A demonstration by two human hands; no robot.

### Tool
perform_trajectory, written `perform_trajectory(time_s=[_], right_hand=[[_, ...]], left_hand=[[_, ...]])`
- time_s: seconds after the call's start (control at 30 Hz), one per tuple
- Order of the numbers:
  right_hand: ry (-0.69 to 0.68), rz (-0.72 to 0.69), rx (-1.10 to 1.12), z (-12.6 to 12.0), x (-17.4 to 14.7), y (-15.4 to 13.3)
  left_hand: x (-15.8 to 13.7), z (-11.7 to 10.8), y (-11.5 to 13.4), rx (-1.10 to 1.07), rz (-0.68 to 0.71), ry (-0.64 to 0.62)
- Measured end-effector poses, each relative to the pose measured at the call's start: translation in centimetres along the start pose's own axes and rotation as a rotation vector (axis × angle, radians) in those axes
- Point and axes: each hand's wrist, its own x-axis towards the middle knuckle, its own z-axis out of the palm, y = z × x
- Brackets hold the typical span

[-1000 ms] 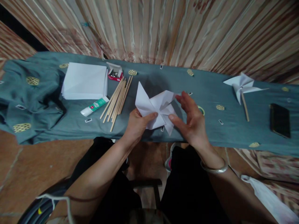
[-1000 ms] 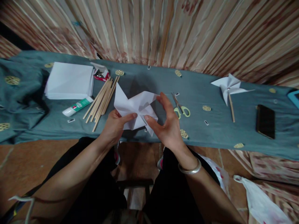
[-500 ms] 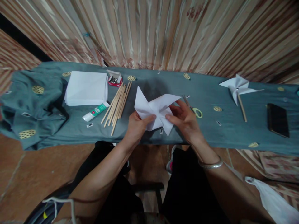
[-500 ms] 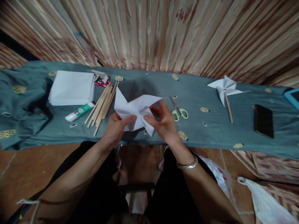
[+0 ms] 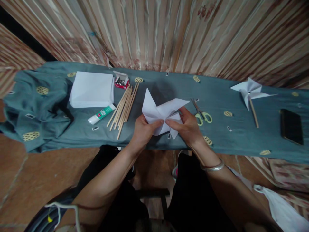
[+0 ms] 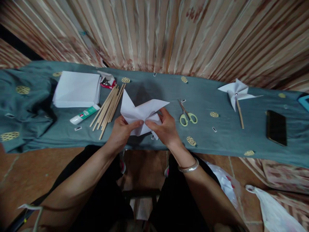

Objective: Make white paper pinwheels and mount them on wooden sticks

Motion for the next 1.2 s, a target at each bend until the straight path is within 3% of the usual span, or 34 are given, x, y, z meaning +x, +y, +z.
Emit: perform_trajectory(time_s=[0.63, 0.77, 0.97, 1.2], right_hand=[[0.048, -0.017, -0.049, 0.6, -0.3, -0.3], [0.035, -0.009, 0.037, 0.6, -0.1, -0.3], [0.22, -0.114, 0.195, -0.5, 1.6, -0.3], [0.339, -0.183, 0.124, -0.4, 4.0, 0.7]], left_hand=[[-0.2, -0.3, 0.1, 0.022, 0.021, -0.003], [0.0, -0.4, 0.6, -0.037, -0.007, 0.026], [0.7, -0.9, 0.9, -0.157, -0.031, 0.08], [1.0, -1.3, 2.5, -0.23, 0.006, 0.099]])
